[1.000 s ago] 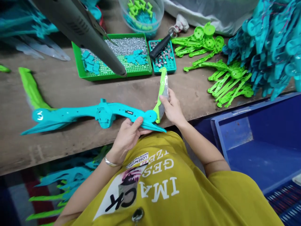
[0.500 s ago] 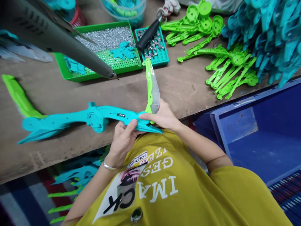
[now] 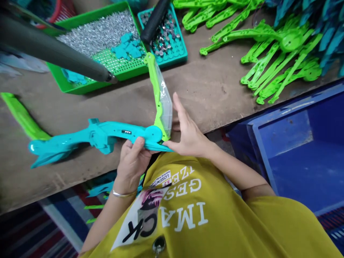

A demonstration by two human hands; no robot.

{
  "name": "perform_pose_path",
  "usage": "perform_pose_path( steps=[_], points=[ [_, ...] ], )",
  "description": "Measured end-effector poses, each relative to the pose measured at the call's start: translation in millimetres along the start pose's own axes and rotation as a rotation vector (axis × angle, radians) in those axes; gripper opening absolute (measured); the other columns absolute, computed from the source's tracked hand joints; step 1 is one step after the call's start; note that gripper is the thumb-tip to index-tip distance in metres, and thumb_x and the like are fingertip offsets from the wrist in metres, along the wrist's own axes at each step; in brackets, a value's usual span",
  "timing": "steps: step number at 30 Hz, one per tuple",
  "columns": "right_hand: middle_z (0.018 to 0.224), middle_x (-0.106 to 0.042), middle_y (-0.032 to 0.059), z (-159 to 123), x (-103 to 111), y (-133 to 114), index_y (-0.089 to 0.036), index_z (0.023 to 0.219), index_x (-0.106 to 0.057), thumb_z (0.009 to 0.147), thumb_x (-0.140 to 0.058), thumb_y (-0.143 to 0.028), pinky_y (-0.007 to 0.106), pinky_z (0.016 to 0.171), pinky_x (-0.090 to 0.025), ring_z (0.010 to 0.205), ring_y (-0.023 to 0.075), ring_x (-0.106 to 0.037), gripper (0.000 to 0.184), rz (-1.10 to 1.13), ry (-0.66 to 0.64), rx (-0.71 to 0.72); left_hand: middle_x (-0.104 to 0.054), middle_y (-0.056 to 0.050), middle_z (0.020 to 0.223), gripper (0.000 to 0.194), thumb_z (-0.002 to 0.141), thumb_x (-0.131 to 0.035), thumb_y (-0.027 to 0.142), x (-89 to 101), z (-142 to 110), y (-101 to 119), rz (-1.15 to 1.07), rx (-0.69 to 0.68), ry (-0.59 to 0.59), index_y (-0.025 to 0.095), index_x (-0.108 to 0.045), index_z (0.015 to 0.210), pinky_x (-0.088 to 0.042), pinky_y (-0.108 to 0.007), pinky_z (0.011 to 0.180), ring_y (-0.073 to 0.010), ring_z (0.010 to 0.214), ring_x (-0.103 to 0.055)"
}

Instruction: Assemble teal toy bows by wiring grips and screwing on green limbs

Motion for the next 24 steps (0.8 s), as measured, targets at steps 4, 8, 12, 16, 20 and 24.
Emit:
perform_pose_path(
  steps=[4, 8, 12, 16, 20, 24],
  points=[
    [0.177, 0.006, 0.0037, 7, 0, 0, -0.040, 0.166, 0.006, 0.087, -0.076, -0.050, 0.068, 0.126, -0.030, 0.162, 0.0440, -0.010, 0.115, -0.396, -0.018, 0.296, -0.079, -0.004, 0.083, 0.051, 0.067, -0.092, 0.055, 0.1, 0, -6, -0.030, 0.012, -0.019, 0.018, -0.065, 0.090, -0.068, -0.038, 0.081, -0.0241, 0.087, -0.079],
    [0.176, 0.006, -0.0011, 15, 2, -8, -0.044, 0.166, 0.002, 0.095, -0.066, -0.048, 0.070, 0.128, -0.019, 0.163, 0.0426, -0.003, 0.099, -0.551, -0.064, 0.419, -0.079, -0.005, 0.086, 0.049, 0.070, -0.090, 0.053, 0.7, -2, -8, -0.035, 0.018, -0.045, 0.018, -0.064, 0.094, -0.068, -0.038, 0.080, -0.0243, 0.088, -0.079],
    [0.176, -0.001, 0.0023, 12, 6, -12, -0.041, 0.166, -0.007, 0.092, -0.069, -0.049, 0.067, 0.127, -0.027, 0.163, 0.0409, -0.009, 0.096, -0.523, -0.080, 0.385, -0.079, -0.003, 0.085, 0.051, 0.069, -0.091, 0.053, -1.0, 0, -8, -0.045, -0.007, -0.021, 0.019, -0.064, 0.095, -0.069, -0.037, 0.079, -0.0232, 0.086, -0.079],
    [0.166, -0.035, 0.0154, -1, 14, -12, -0.029, 0.158, -0.034, 0.083, -0.077, -0.056, 0.049, 0.098, -0.062, 0.137, 0.0345, -0.057, 0.091, -0.273, 0.060, 0.032, -0.077, -0.001, 0.076, 0.054, 0.064, -0.093, 0.055, -4.3, 6, -4, -0.064, -0.031, 0.015, 0.019, -0.063, 0.090, -0.069, -0.036, 0.077, -0.0222, 0.079, -0.079],
    [0.098, -0.075, 0.0097, -10, 8, -5, -0.015, 0.111, -0.067, 0.079, -0.079, -0.060, 0.028, 0.063, -0.062, 0.072, 0.0155, -0.072, 0.057, 0.065, -0.170, -0.513, -0.076, -0.001, 0.074, 0.059, 0.061, -0.093, 0.058, -6.5, 9, -2, -0.066, -0.006, -0.007, 0.018, -0.063, 0.092, -0.069, -0.036, 0.072, -0.0241, 0.078, -0.079],
    [0.068, -0.071, 0.0013, -7, -6, -1, -0.014, 0.083, -0.068, 0.075, -0.082, -0.061, 0.021, 0.053, -0.056, 0.055, 0.0098, -0.067, 0.050, 0.267, -0.324, -0.682, -0.076, -0.001, 0.074, 0.063, 0.058, -0.094, 0.059, -7.1, 10, -1, -0.070, 0.047, -0.017, 0.017, -0.060, 0.091, -0.068, -0.038, 0.066, -0.0237, 0.069, -0.077]
  ],
)
Point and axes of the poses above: each hand's wrist, its own z-axis towards the middle knuckle, its own x-axis out of the back of the hand, y = z × x, the point moved 1 cm from there along z, towards the middle knuckle
